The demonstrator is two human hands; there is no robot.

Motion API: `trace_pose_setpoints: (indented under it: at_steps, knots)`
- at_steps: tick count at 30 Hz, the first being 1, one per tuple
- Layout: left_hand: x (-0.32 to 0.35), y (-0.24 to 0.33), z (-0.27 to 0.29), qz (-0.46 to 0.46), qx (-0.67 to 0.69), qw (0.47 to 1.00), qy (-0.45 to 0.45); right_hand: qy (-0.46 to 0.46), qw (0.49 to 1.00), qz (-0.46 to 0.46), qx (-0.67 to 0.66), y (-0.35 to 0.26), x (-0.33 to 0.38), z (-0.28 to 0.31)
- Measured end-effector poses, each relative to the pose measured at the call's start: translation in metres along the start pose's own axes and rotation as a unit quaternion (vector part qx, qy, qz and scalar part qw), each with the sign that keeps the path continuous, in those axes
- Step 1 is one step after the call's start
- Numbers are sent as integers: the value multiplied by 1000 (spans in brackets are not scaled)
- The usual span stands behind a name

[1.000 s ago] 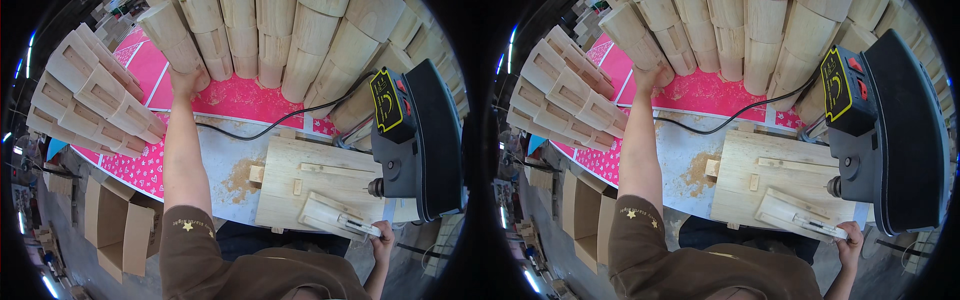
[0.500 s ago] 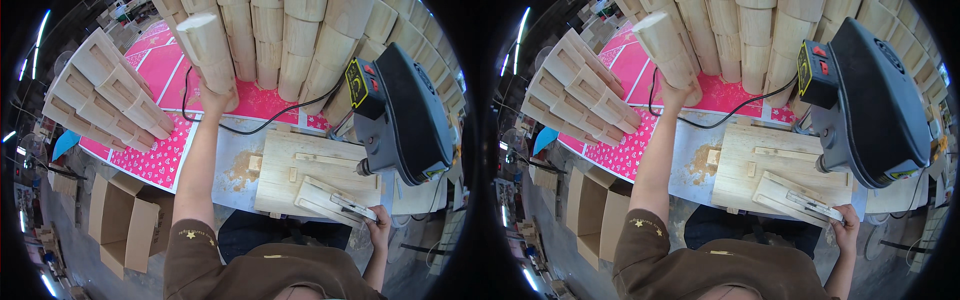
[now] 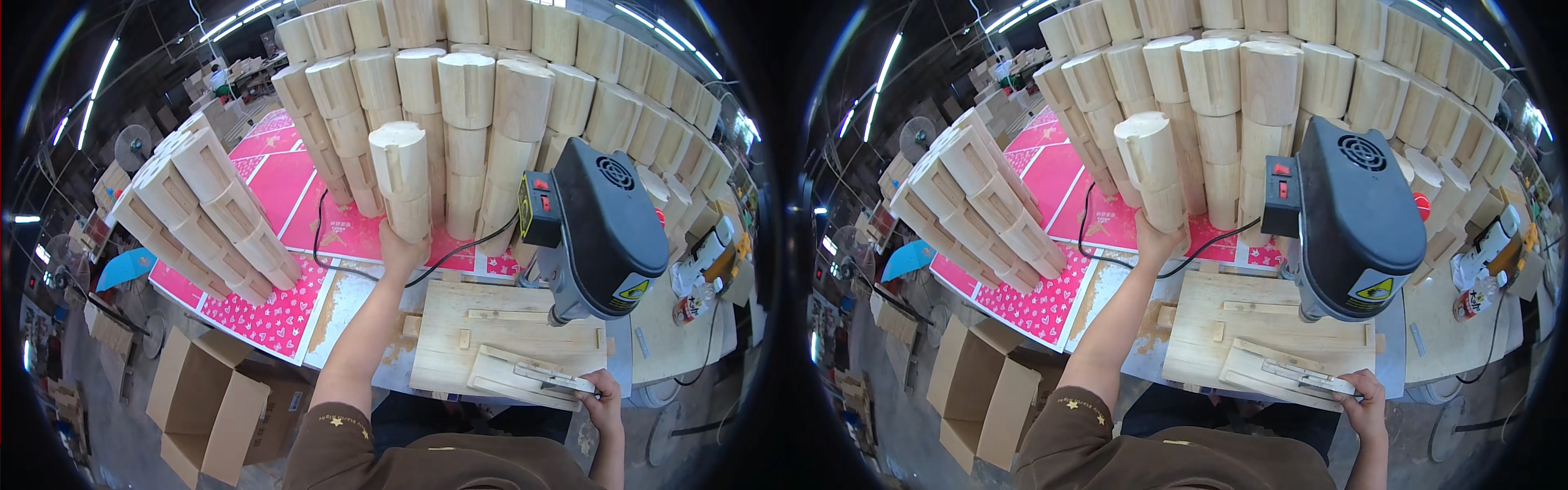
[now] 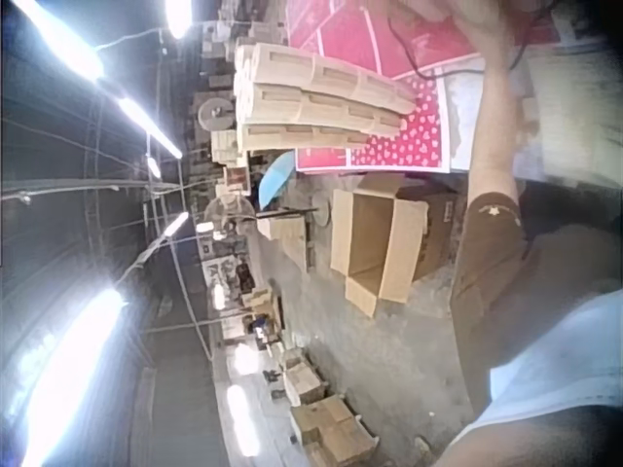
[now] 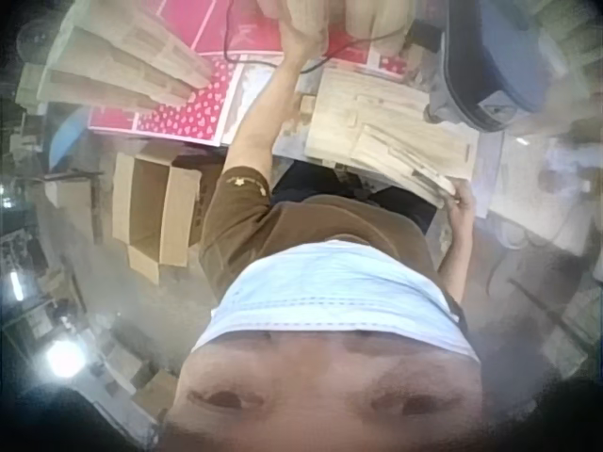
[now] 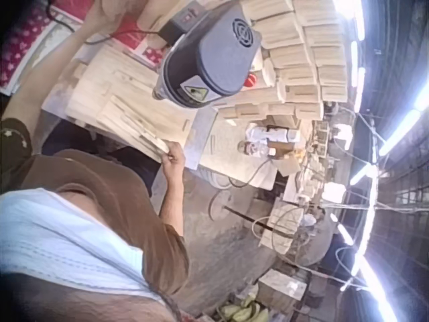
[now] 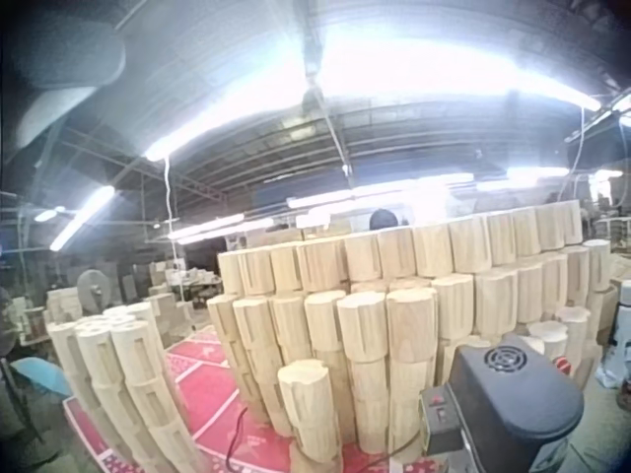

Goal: Using a drill press to drill holes into cylindrical wood blocks.

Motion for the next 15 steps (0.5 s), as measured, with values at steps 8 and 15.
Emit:
trace_pose_setpoints:
  at_steps: [8,15]
  knots:
    - [-33,31,40,-59,54,989,-122,-13,1000,-23,8,4,-3,-5]
    - [-107,264,128,-238,128,962,31,-6,1000,-19,19,-3,1,2]
Point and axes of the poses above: each hand's wrist, its own x-axis away from the middle knuckle, its own z-axis out of the back of the hand, y = z × x, the point moved 10 cm from there along -x, towards the middle knuckle, and after that the axes turned 4 degrees about z, right-handed, at the moved point
